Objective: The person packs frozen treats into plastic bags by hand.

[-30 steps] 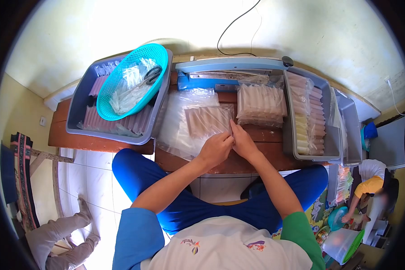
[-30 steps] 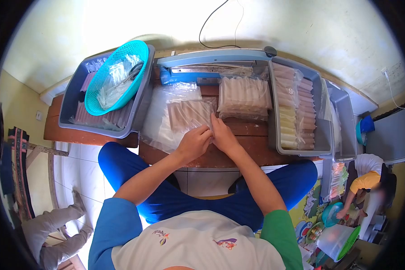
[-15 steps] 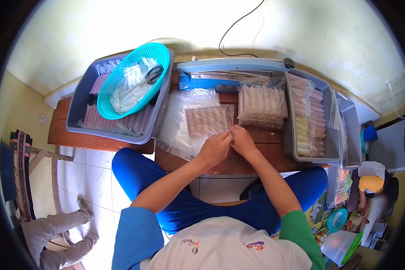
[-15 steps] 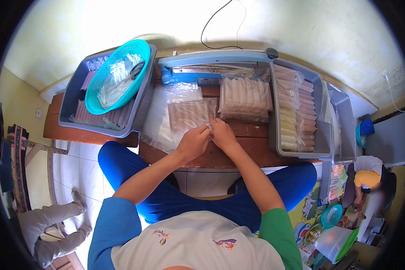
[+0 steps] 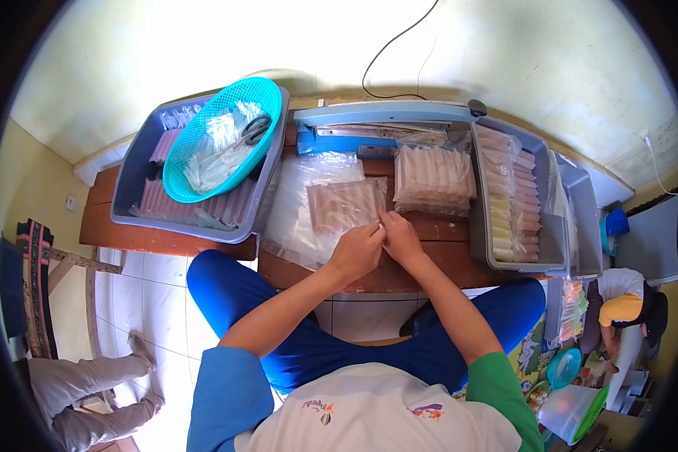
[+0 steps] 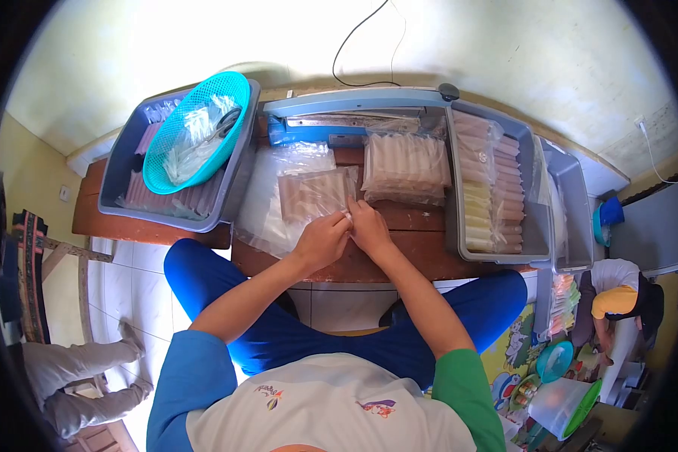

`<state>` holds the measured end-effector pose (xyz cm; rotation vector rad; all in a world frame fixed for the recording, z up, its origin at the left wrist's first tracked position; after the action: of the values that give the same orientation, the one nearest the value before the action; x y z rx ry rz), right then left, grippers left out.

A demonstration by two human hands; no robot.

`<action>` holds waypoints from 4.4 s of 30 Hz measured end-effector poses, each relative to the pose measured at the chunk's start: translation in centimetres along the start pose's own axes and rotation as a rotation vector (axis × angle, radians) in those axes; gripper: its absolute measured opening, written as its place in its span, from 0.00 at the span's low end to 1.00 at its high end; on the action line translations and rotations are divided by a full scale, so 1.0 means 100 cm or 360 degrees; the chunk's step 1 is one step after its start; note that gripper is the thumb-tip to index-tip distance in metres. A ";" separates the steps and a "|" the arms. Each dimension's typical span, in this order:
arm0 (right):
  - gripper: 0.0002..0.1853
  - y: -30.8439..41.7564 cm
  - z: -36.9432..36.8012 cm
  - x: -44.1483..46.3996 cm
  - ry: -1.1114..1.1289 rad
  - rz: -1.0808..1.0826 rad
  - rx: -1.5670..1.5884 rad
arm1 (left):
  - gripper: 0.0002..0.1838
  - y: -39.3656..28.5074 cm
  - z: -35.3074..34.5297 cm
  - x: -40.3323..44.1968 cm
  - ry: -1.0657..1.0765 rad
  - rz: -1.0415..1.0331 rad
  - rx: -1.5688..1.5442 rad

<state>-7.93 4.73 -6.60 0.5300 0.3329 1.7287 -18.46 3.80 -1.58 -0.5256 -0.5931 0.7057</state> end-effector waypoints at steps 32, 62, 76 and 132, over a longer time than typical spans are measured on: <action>0.08 -0.067 0.225 -0.141 -0.0917 0.0018 -0.0163 | 0.07 -0.165 -0.070 0.117 0.0032 -0.0361 -0.0740; 0.19 -0.285 0.251 -0.196 -0.0074 -0.1453 -0.0321 | 0.18 -0.201 -0.287 0.214 0.1083 -0.0321 0.0254; 0.17 -0.224 0.284 -0.182 -0.0838 -0.0475 -0.0536 | 0.18 -0.198 -0.239 0.207 0.0512 -0.0431 0.0015; 0.14 -0.034 0.093 -0.060 -0.0274 -0.0348 0.1869 | 0.33 0.029 0.026 0.023 0.0387 0.0576 -0.0540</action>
<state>0.72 -0.93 -1.31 1.4005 1.2445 1.1196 -20.01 7.96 -0.76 -1.0367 -0.3919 0.8716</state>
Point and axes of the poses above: each hand's wrist, its own x-axis towards the middle knuckle, its own z-axis out of the back of the hand, y = z × x, the point moved 8 cm from there along x, towards the middle knuckle, and after that the axes turned 7 degrees about z, right-handed, at the moved point
